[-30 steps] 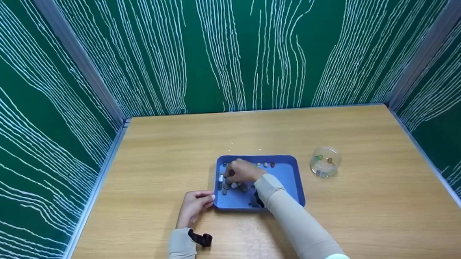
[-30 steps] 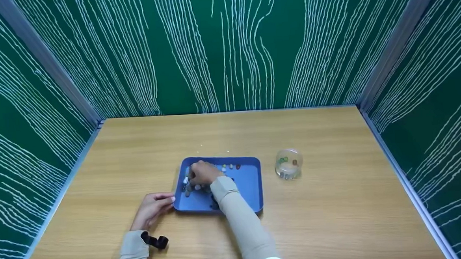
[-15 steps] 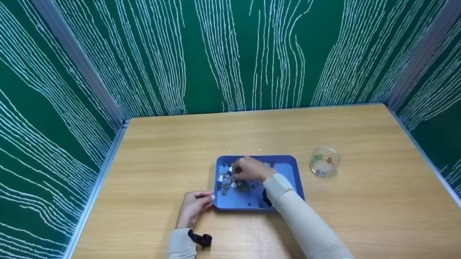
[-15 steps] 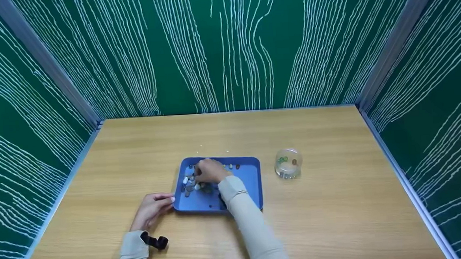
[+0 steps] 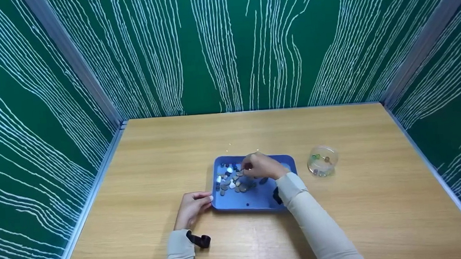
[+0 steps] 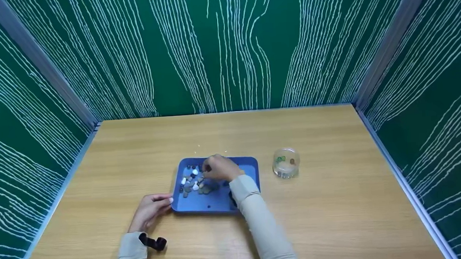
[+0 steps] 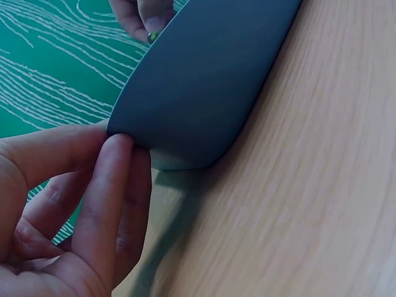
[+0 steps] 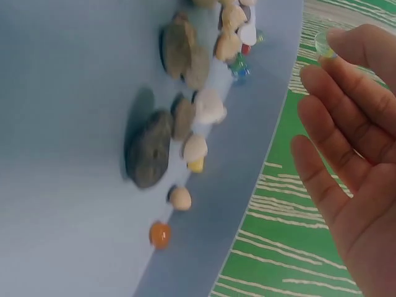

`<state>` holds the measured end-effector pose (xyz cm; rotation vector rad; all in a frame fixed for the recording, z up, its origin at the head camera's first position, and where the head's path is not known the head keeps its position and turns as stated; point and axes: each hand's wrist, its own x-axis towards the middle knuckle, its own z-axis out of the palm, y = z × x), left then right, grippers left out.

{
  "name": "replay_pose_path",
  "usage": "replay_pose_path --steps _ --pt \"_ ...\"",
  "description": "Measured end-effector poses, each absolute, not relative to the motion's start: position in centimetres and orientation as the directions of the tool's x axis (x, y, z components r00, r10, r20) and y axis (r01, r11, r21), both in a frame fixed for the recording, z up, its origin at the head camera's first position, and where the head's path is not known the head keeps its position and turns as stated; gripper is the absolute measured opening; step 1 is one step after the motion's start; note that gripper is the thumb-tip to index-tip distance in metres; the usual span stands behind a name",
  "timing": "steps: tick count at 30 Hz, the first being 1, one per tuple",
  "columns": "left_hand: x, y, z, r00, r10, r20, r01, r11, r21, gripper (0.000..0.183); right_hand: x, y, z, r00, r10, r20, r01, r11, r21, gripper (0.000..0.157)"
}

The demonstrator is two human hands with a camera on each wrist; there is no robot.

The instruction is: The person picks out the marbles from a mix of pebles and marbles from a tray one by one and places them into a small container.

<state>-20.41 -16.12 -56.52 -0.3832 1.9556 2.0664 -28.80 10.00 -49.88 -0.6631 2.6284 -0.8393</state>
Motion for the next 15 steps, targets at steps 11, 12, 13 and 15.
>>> replay_pose_path --steps 11,12,13,15 --pt "-20.1 -16.1 -56.4 -0.939 0.029 -0.343 -0.344 -0.083 0.935 0.032 -28.3 12.7 -49.4 -0.875 -0.468 -0.122 -0.292 0.713 -0.637 0.021" --pt "-20.1 -16.1 -56.5 -0.940 0.030 -0.339 -0.340 -0.085 0.936 0.032 -28.3 12.9 -49.3 -0.876 -0.468 -0.114 -0.299 0.714 -0.633 0.020" --pt "-20.2 -16.1 -56.6 -0.942 0.033 -0.334 -0.335 -0.087 0.938 0.032 -28.3 13.2 -49.3 -0.877 -0.469 -0.105 -0.308 0.716 -0.626 0.019" --pt "-20.2 -16.0 -56.7 -0.944 0.036 -0.328 -0.330 -0.093 0.940 0.033 -28.3 13.7 -49.2 -0.877 -0.475 -0.073 -0.339 0.719 -0.606 0.017"
